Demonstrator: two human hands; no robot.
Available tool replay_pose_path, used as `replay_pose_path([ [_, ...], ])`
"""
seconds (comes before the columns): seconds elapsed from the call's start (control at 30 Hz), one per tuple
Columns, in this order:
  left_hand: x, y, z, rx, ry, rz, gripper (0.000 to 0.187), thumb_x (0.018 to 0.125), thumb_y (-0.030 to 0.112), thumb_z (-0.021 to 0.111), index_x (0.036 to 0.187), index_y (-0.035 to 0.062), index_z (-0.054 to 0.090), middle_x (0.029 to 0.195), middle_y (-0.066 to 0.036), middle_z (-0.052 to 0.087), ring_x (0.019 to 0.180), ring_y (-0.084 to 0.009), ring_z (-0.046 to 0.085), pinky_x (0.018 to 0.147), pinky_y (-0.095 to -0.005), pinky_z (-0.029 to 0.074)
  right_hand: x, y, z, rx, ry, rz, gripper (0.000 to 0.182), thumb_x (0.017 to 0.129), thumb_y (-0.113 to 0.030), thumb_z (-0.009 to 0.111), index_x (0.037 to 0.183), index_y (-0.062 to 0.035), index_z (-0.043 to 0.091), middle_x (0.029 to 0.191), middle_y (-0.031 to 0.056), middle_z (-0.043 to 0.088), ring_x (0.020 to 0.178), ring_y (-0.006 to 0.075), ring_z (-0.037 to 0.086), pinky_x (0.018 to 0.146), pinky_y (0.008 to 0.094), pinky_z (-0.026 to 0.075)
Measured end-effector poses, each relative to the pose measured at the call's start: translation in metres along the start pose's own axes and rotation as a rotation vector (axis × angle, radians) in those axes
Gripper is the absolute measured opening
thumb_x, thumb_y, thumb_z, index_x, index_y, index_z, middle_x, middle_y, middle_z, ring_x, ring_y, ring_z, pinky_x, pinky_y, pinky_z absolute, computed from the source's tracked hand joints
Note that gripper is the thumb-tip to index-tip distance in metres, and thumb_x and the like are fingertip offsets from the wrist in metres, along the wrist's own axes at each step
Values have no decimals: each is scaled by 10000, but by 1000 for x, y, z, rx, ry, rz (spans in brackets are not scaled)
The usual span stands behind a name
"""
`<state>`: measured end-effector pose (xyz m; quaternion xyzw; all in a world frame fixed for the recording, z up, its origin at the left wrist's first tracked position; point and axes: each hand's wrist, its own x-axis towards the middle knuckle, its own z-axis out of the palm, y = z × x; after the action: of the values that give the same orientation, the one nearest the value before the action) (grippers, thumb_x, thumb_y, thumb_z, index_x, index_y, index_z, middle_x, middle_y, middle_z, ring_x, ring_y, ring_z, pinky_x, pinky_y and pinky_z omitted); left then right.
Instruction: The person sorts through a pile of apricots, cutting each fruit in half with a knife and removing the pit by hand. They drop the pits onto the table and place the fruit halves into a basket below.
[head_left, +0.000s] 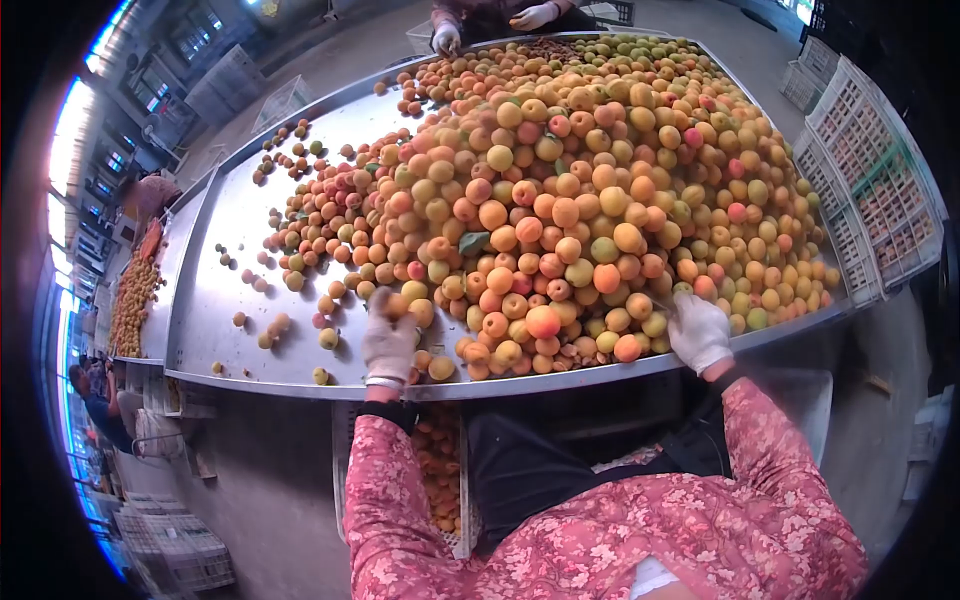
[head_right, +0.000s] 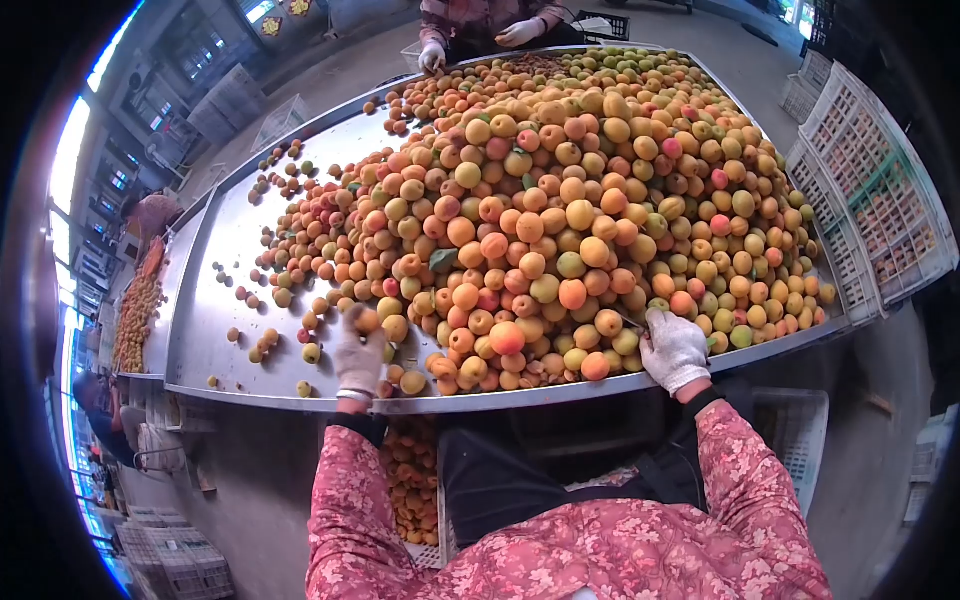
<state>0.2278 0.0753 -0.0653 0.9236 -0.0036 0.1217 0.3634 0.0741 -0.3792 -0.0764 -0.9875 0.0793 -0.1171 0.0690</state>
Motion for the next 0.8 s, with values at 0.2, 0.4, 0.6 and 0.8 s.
replay_pose_path([
  [0.2, 34, -11, 7, 51, -251, -163, 755, 807, 274, 771, 1451, 67, 436, 1241, -198, 609, 1159, -337, 608, 988, -390, 482, 1, -4, -5, 19, -29, 19, 167, 790, -186, 667, 893, -96, 571, 815, 129, 649, 795, 346, 654, 683, 474, 515],
  [0.4, 61, 9, 12, 321, -441, 29, 883, 663, 430, 843, 1403, 117, 478, 1313, -225, 530, 1189, -397, 567, 994, -442, 484, 1, 1, 2, 11, -8, 8, 189, 768, -163, 685, 895, -94, 564, 780, 135, 624, 755, 363, 638, 662, 484, 501],
  [0.6, 39, 27, 31, 504, -279, 16, 593, 767, 259, 751, 1303, 122, 537, 1473, -319, 356, 1205, -446, 552, 987, -460, 495, 1, 1, 3, -6, -7, 1, 212, 759, -160, 695, 906, -92, 559, 783, 136, 614, 745, 367, 630, 659, 486, 497],
  [0.8, 37, 19, 26, 349, -277, -45, 511, 764, 233, 743, 1249, 154, 600, 1434, -301, 373, 1181, -465, 551, 994, -453, 491, 1, 3, 5, -17, -33, 2, 249, 740, -158, 713, 932, -93, 568, 790, 136, 613, 754, 364, 631, 660, 482, 497],
])
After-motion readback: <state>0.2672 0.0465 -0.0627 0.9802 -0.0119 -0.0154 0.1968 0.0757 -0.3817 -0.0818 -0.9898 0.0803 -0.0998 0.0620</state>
